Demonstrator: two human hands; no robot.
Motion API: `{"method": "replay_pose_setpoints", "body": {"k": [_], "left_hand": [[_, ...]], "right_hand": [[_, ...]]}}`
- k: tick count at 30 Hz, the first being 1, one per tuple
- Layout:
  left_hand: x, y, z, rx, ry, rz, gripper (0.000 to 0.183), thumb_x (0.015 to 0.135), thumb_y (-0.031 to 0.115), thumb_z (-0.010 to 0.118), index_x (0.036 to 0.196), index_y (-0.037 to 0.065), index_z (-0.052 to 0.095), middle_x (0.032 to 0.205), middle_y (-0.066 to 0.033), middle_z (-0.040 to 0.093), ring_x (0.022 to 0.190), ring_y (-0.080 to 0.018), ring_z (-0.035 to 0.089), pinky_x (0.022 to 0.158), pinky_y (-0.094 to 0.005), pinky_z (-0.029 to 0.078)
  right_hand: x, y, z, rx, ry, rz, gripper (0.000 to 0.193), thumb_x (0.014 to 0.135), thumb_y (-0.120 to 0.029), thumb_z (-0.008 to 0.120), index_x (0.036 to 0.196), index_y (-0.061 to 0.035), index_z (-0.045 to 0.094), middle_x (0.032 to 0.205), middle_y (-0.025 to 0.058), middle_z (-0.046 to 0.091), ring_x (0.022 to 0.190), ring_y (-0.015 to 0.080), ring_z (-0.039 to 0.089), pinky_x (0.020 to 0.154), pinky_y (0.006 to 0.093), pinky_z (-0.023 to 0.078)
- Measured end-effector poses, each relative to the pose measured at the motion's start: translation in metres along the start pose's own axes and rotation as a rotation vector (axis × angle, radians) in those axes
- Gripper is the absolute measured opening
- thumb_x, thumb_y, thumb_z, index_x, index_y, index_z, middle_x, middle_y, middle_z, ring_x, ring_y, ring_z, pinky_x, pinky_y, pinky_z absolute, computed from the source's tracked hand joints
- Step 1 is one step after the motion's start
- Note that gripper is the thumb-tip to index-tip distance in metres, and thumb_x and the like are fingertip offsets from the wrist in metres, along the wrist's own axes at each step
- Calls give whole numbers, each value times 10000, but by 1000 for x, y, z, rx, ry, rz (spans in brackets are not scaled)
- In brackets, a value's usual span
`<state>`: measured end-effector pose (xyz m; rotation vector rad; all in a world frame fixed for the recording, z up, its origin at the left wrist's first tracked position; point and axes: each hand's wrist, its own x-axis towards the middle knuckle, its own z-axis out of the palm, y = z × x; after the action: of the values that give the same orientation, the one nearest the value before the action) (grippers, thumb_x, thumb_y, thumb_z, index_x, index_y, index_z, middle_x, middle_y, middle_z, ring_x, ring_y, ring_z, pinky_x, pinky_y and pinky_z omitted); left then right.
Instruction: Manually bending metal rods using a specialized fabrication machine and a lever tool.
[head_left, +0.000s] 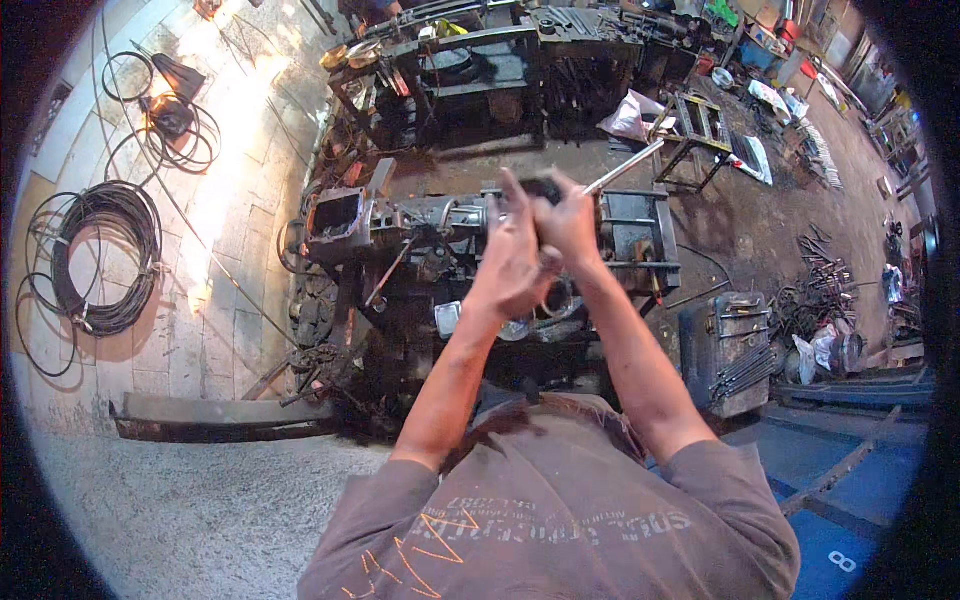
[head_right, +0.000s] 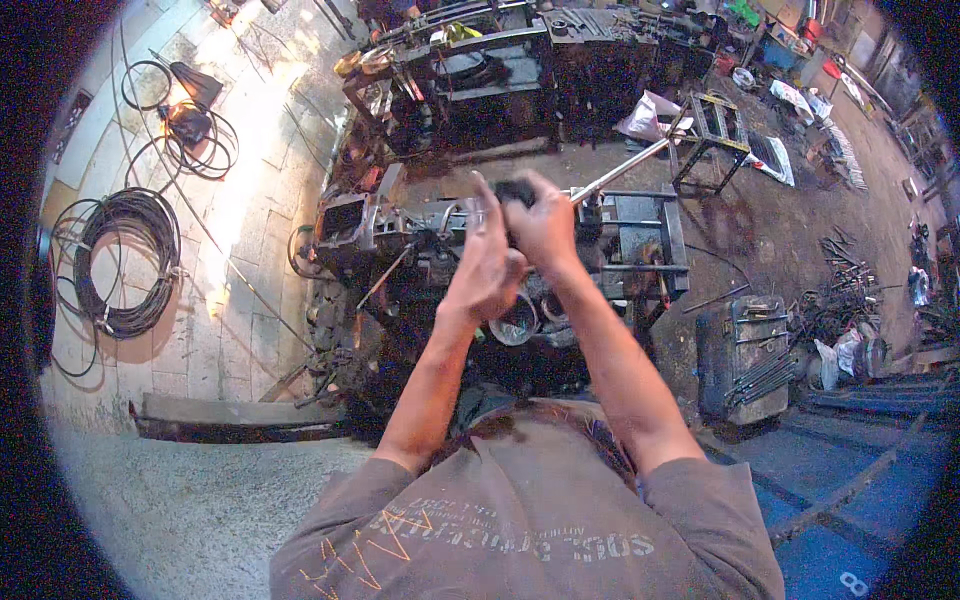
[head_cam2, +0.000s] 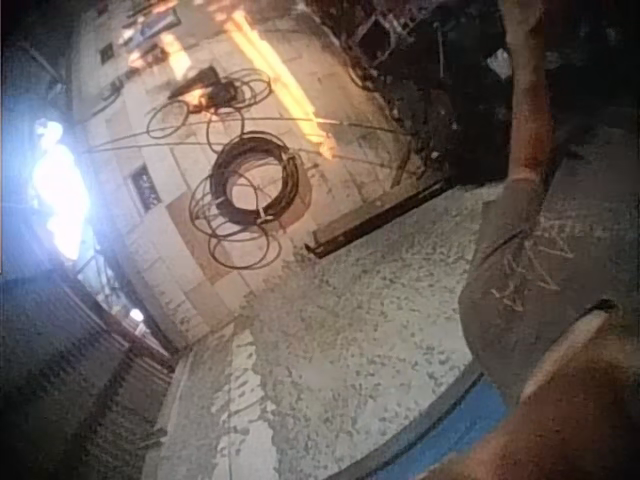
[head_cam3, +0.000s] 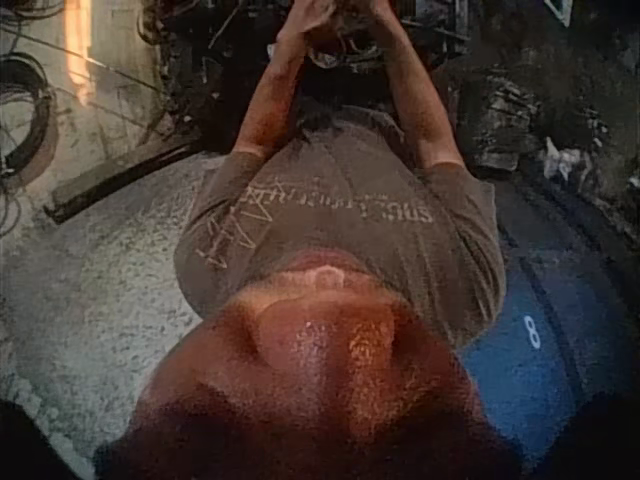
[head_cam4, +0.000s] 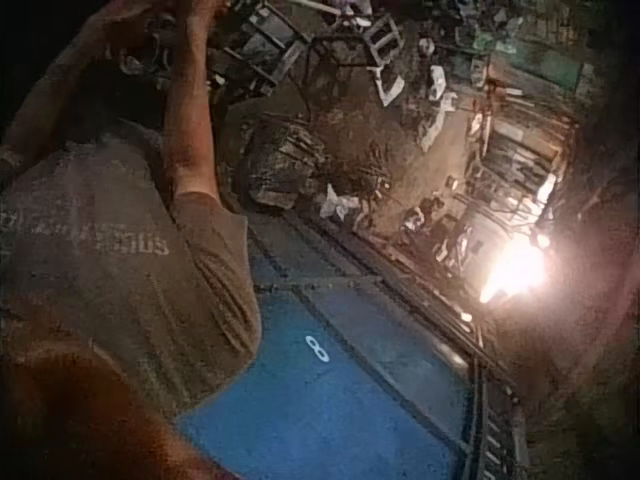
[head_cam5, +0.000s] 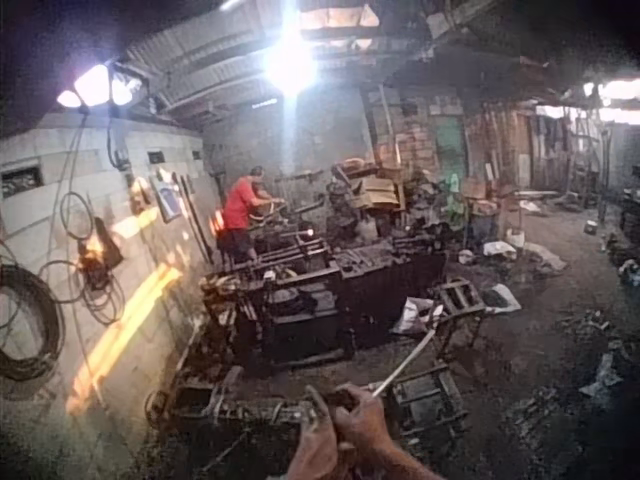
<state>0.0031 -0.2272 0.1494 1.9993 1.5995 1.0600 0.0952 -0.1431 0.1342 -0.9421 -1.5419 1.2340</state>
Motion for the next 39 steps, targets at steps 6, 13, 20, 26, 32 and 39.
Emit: {"method": "replay_pose_setpoints", "body": {"k": [6,13,20,26,32,39], "left_hand": [[4,-26,2,42,124,34,1074,844,777,182,1440,-31,-196,1500,-346,125,1422,-466,22,1128,-561,-56],[-5,-17,14,148,27,198,1112,837,783,263,1430,-17,-233,1496,-338,164,1409,-492,41,1116,-568,-83],[-11,-36,3,299,47,165,1098,840,782,246,1442,-18,-206,1456,-351,256,1413,-430,154,1113,-541,-127],[-9,-38,1,99,130,87,1090,853,752,287,1451,-48,-150,1474,-342,229,1423,-408,167,1121,-549,-116],[-23,-33,2,237,45,183,1057,851,742,313,1484,4,-100,1490,-338,191,1435,-398,128,1125,-549,-88],[-30,-16,0,139,187,280,927,912,676,255,1488,79,-158,1516,-107,330,1454,-372,20,1108,-577,-116]], "right_hand": [[-38,36,6,209,-39,-17,229,776,-64,642,991,14,644,844,55,651,785,93,565,731,270,475],[26,19,-2,-52,99,-37,244,757,-98,669,984,-8,678,911,164,713,818,187,688,737,311,523],[6,19,6,-142,-19,-51,221,750,-89,659,938,26,647,822,147,695,737,116,616,674,298,503],[-8,27,18,-64,-56,-100,222,757,-55,647,959,37,645,818,140,695,720,96,584,668,295,504],[8,33,17,-282,63,-36,243,756,-219,677,888,-14,671,716,164,675,626,236,664,600,369,506],[18,55,-26,358,266,142,111,815,-55,660,911,-1,646,851,31,659,759,105,573,715,249,459]]}}
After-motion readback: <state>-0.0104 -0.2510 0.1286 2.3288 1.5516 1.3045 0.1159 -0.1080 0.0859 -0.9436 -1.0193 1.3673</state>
